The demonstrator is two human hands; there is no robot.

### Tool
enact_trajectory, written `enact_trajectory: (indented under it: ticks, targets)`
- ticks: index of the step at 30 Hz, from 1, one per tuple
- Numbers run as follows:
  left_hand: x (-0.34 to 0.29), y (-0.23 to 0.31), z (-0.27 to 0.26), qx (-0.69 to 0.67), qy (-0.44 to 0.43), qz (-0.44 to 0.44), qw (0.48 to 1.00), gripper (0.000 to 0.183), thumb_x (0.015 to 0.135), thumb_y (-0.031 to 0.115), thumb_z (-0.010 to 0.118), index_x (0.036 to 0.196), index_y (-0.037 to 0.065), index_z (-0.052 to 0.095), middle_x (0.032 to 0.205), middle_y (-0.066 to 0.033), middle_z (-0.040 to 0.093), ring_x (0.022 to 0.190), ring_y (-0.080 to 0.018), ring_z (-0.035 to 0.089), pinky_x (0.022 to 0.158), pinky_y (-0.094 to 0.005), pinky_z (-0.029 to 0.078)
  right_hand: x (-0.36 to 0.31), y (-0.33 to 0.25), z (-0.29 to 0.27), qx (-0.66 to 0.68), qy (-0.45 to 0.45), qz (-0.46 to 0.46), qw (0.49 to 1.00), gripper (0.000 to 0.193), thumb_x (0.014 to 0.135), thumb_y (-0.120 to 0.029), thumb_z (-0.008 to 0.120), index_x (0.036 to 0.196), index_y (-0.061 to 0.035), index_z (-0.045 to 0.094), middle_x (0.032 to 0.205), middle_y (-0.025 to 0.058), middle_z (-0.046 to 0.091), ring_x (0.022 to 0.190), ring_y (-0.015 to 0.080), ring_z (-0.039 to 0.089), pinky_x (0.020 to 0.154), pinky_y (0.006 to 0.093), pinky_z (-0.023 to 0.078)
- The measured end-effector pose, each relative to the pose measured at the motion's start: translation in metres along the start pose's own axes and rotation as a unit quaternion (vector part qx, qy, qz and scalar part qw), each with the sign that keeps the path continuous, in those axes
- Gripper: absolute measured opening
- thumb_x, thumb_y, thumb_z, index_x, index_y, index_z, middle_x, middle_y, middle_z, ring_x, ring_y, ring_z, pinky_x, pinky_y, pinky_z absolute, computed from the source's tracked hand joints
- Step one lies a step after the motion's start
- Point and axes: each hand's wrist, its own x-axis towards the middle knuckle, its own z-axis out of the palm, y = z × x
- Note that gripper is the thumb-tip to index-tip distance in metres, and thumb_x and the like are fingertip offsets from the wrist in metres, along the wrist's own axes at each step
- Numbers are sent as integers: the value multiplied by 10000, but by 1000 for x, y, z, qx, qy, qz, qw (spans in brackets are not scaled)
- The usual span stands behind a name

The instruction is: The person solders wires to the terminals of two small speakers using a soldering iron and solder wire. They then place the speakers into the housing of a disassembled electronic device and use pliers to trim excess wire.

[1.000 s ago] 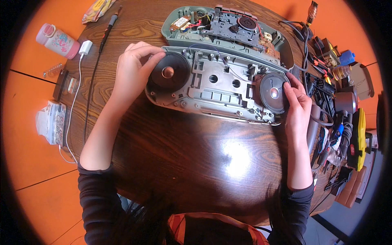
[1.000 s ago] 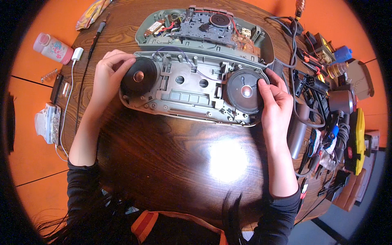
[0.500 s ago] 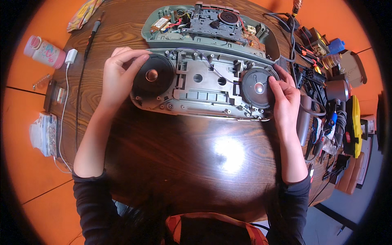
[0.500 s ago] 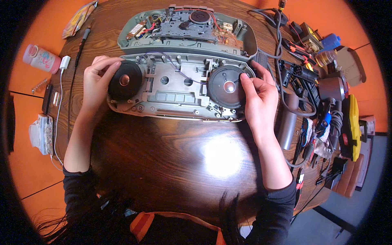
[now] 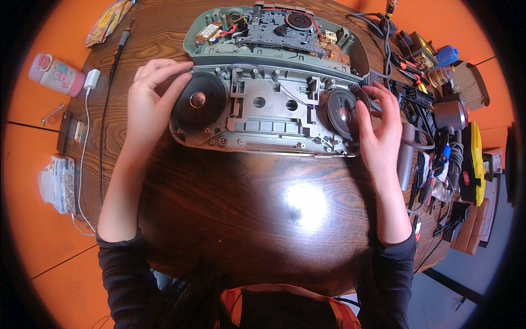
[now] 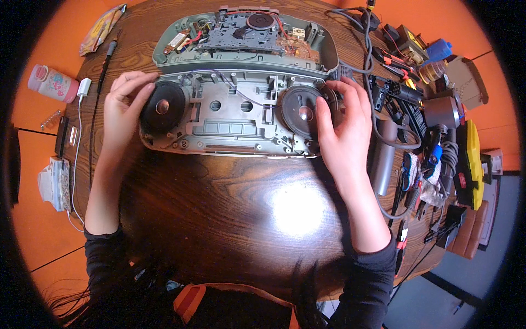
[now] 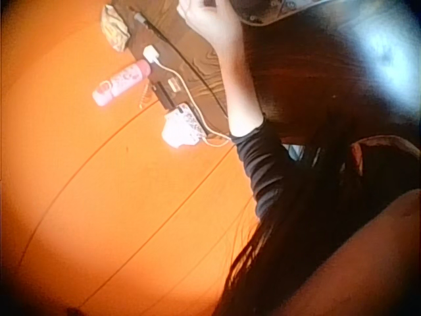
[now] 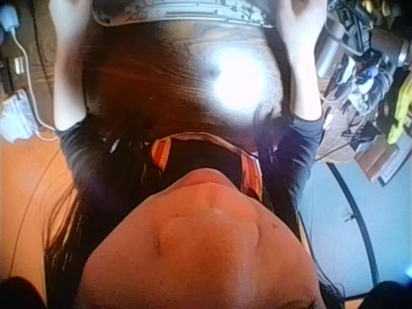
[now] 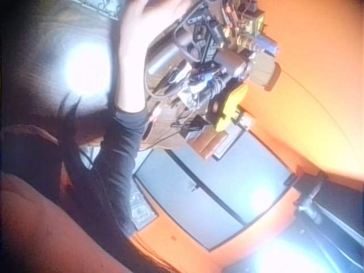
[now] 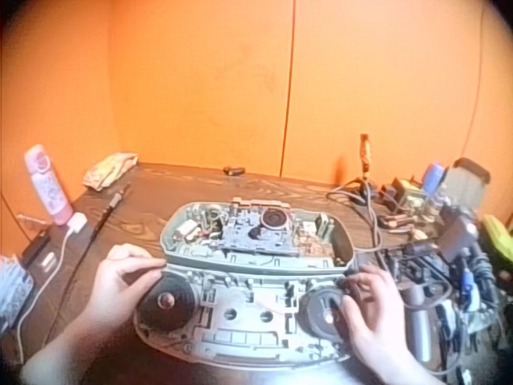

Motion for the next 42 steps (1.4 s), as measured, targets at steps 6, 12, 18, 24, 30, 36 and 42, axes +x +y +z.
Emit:
enact_trajectory:
  ticks: [6,12,18,24,30,36,42]
  targets:
    - [-8,22,-20,88,-121,128,980,493,702,168,779,1163,63,639,1196,-136,595,1176,-302,505,987,-364,368,0,-10,-14,-19,-110,-71,991,423,733,-225,764,1082,-39,614,1205,177,577,1141,335,540,974,403,419]
    - [-13,24,-17,104,-170,111,974,698,587,135,820,1231,33,569,1293,-156,526,1209,-330,489,1032,-377,357,-1,-16,-15,-53,-132,-77,987,497,695,-277,790,1100,-50,613,1213,176,580,1190,339,492,1013,428,379]
    - [-17,26,-9,117,-134,121,977,650,632,165,815,1215,14,571,1239,-179,541,1166,-332,518,987,-378,396,-1,-17,-16,-77,-150,-82,982,478,701,-279,784,1089,-53,621,1200,170,591,1201,341,474,1016,426,373]
    - [-27,26,9,113,-49,95,988,541,672,239,791,1139,39,605,1191,-125,548,1089,-300,528,937,-419,374,-3,-18,-14,-82,-142,-80,983,457,708,-272,780,1083,-54,632,1176,167,606,1198,340,476,1017,425,371]
    - [-18,23,5,30,-30,49,998,558,637,210,794,1128,25,599,1045,-150,636,943,-308,633,834,-362,495,-2,-16,-14,-73,-141,-78,984,439,711,-267,778,1063,-47,638,1157,164,613,1185,338,485,1010,426,375]
    - [-9,22,-6,-36,-59,21,997,551,664,178,799,1147,14,588,1016,-152,675,927,-243,664,822,-326,510,-2,-14,-14,-71,-138,-85,984,435,716,-280,774,1055,-43,638,1162,168,609,1184,344,483,1008,428,372]
    - [-11,18,-5,-85,-122,5,989,495,677,149,791,1130,29,633,1079,-154,664,955,-236,655,842,-322,504,-2,-14,-14,-70,-142,-77,984,435,718,-288,773,1052,-45,638,1176,172,603,1198,352,468,1015,435,363]
